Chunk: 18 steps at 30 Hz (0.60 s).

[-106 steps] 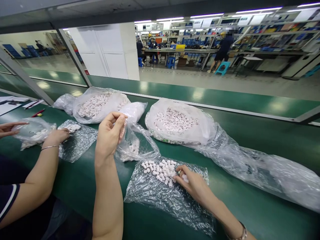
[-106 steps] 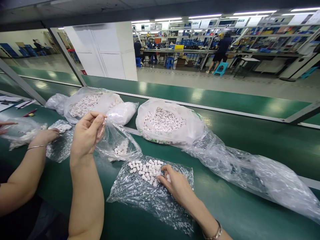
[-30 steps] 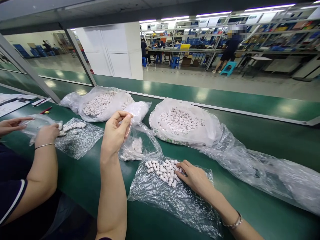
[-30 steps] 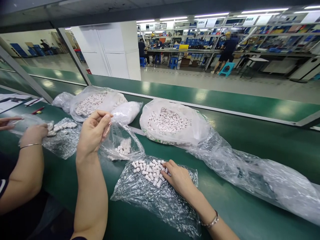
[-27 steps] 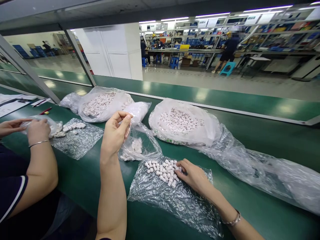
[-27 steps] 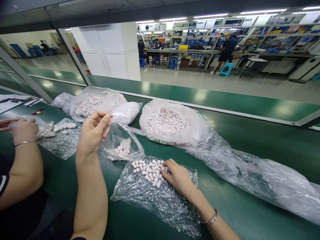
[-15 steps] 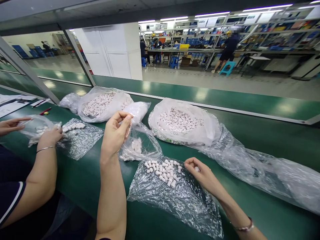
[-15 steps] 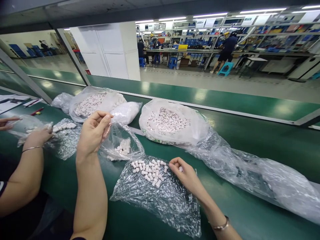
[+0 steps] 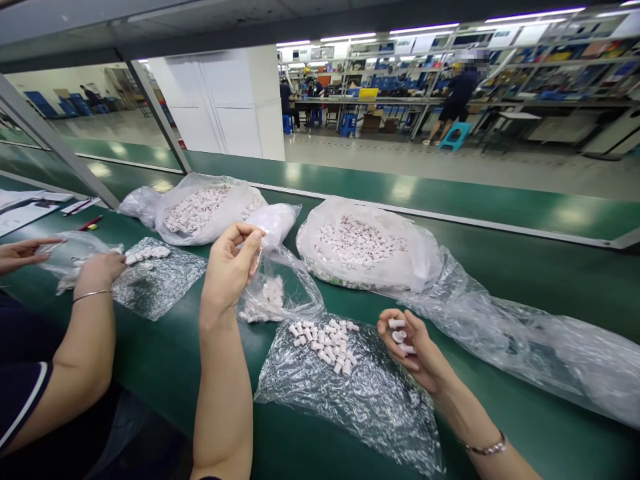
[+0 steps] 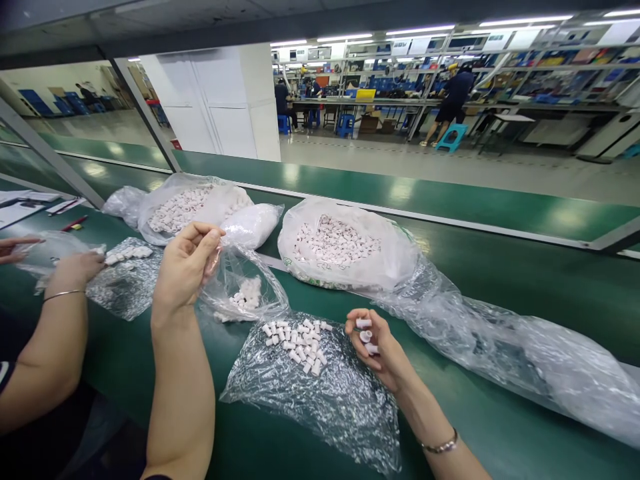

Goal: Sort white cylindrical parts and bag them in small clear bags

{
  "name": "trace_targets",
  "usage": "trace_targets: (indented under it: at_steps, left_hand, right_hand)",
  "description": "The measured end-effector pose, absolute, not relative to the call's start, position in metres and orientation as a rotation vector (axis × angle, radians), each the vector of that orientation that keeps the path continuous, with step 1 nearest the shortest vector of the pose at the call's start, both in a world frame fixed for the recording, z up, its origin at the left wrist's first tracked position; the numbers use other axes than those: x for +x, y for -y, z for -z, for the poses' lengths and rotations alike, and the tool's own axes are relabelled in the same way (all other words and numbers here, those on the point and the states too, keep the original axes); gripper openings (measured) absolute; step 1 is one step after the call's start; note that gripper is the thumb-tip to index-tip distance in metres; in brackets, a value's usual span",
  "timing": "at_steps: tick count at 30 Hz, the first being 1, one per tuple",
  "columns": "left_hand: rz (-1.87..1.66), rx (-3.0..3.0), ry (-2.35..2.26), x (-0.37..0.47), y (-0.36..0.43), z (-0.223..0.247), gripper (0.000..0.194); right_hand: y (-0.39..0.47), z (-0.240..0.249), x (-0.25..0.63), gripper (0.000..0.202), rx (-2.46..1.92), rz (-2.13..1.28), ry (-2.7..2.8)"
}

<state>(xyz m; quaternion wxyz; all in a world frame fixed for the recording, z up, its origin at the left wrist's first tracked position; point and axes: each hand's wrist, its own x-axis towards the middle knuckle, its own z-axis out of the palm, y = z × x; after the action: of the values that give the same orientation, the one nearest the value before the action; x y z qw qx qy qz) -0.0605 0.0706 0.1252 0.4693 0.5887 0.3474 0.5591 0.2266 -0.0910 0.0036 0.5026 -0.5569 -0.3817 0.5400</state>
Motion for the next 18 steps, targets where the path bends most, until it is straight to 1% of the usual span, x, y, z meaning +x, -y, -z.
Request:
trace_targets:
  at_steps: [3, 7, 9, 12, 14, 15, 18]
  left_hand:
    - [-1.372, 1.442, -0.854, -0.06, -0.071, -0.125, 0.016]
    - [-1.375, 1.44, -0.856, -0.061, -0.071, -0.125, 0.017]
    - [-1.38, 1.44, -0.855, -0.061, -0.072, -0.125, 0.017]
    - [-1.386, 1.441, -0.853, -0.062, -0.072, -0.124, 0.017]
    - [-1.387, 1.44, -0.855, -0.062, -0.072, -0.125, 0.017]
    - [-1.388, 1.438, -0.853, -0.063, -0.072, -0.125, 0.017]
    - [-1.376, 1.442, -0.841, -0.062, -0.071, -0.126, 0.017]
  right_hand:
    - [0.087, -0.004, 0.224, 0.044, -1.542, -1.151, 1.177]
    - [0.079, 0.009, 0.214, 0.032, -1.791, -0.757, 1.629]
    - [0.075, 0.016, 0.21, 0.034, -1.861, -0.599, 1.842]
    - [0.072, 0.021, 0.208, 0.035, -1.889, -0.531, 1.936]
    - [0.073, 0.017, 0.211, 0.035, -1.874, -0.604, 1.855]
    - [0.075, 0.013, 0.213, 0.035, -1.837, -0.718, 1.755]
    - [0.084, -0.001, 0.22, 0.037, -1.546, -1.222, 1.24]
